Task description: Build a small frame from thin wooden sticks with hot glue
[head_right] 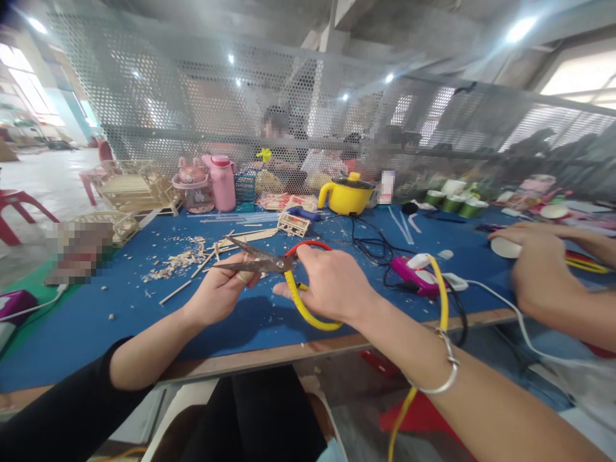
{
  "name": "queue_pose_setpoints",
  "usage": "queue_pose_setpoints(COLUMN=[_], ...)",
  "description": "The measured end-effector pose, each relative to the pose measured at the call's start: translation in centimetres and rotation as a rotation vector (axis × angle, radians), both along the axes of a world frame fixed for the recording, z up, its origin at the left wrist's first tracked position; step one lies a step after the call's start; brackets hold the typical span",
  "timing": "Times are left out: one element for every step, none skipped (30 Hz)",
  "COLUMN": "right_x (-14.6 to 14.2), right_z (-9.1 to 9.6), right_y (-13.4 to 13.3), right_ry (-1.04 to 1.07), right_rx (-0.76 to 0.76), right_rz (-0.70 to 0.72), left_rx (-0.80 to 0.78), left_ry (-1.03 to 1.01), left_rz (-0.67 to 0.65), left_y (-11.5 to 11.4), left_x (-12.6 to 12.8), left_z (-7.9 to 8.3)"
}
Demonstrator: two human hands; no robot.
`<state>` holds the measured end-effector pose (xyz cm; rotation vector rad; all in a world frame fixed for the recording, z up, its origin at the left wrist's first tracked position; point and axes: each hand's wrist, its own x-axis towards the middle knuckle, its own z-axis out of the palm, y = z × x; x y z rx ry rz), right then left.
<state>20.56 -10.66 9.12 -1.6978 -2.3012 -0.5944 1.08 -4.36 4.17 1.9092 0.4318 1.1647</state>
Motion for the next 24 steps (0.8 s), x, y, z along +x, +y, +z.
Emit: queue_pose_setpoints(right_x=[-0.1,-0.3,-0.4,-0.6,-0.7,-0.7,-0.6,-0.3,0.2,0.8,1.7,2.6,3.5,4.5,5.4,6.2,7.0,7.5,7.9,8.0,8.0,7.7,7.2,6.5], right_z=[-0.2,-0.4,-0.6,-0.7,-0.7,-0.7,-0.6,-0.5,-0.4,-0.3,-0.3,-0.4,-0.6,-0.8,-1.1,-1.5,-1.8,-2.2,-2.5,-2.7,-2.8,-2.9,-3.0,-2.9], right_y=[0.0,-0.1,-0.1,-0.1,0.0,0.1,0.3,0.5,0.7,1.0,1.2,1.5,1.6,1.7,1.8,1.8,1.8,1.7,1.7,1.5,1.4,1.2,0.9,0.6], right_ry=[0.013,0.03,0.053,0.079,0.107,0.137,0.163,0.181,0.188,0.185,0.174,0.16,0.15,0.147,0.151,0.16,0.171,0.183,0.198,0.222,0.259,0.311,0.375,0.444], right_rx=[-0.013,-0.032,-0.058,-0.087,-0.117,-0.14,-0.151,-0.154,-0.154,-0.155,-0.158,-0.168,-0.175,-0.187,-0.202,-0.217,-0.234,-0.249,-0.256,-0.254,-0.247,-0.239,-0.235,-0.236], right_rz=[-0.028,-0.051,-0.068,-0.083,-0.099,-0.124,-0.162,-0.213,-0.274,-0.339,-0.403,-0.458,-0.503,-0.528,-0.535,-0.531,-0.525,-0.523,-0.527,-0.525,-0.505,-0.463,-0.399,-0.321], left_rx=[-0.024,-0.045,-0.062,-0.075,-0.088,-0.103,-0.124,-0.15,-0.18,-0.211,-0.24,-0.264,-0.283,-0.294,-0.296,-0.291,-0.284,-0.281,-0.284,-0.293,-0.308,-0.323,-0.336,-0.349], left_ry=[0.013,0.026,0.037,0.041,0.038,0.028,0.017,0.003,-0.009,-0.019,-0.028,-0.037,-0.041,-0.042,-0.039,-0.036,-0.033,-0.033,-0.038,-0.047,-0.056,-0.065,-0.075,-0.093], left_rz=[-0.001,-0.007,-0.02,-0.033,-0.04,-0.039,-0.034,-0.026,-0.021,-0.022,-0.029,-0.038,-0.044,-0.047,-0.044,-0.036,-0.023,-0.007,0.01,0.024,0.034,0.037,0.03,0.014], left_y=[0.0,0.0,0.0,0.0,0.1,0.2,0.3,0.5,0.6,0.8,1.0,1.1,1.2,1.2,1.2,1.2,1.2,1.1,1.1,1.1,1.1,1.1,1.2,1.2], left_x=[0.1,0.2,0.2,0.3,0.4,0.4,0.4,0.4,0.3,0.3,0.2,0.2,0.1,0.1,0.1,0.1,0.2,0.3,0.4,0.5,0.6,0.6,0.7,0.8], left_z=[-0.1,-0.2,-0.3,-0.4,-0.4,-0.5,-0.5,-0.5,-0.5,-0.5,-0.5,-0.5,-0.5,-0.5,-0.5,-0.5,-0.5,-0.4,-0.4,-0.4,-0.4,-0.5,-0.5,-0.6])
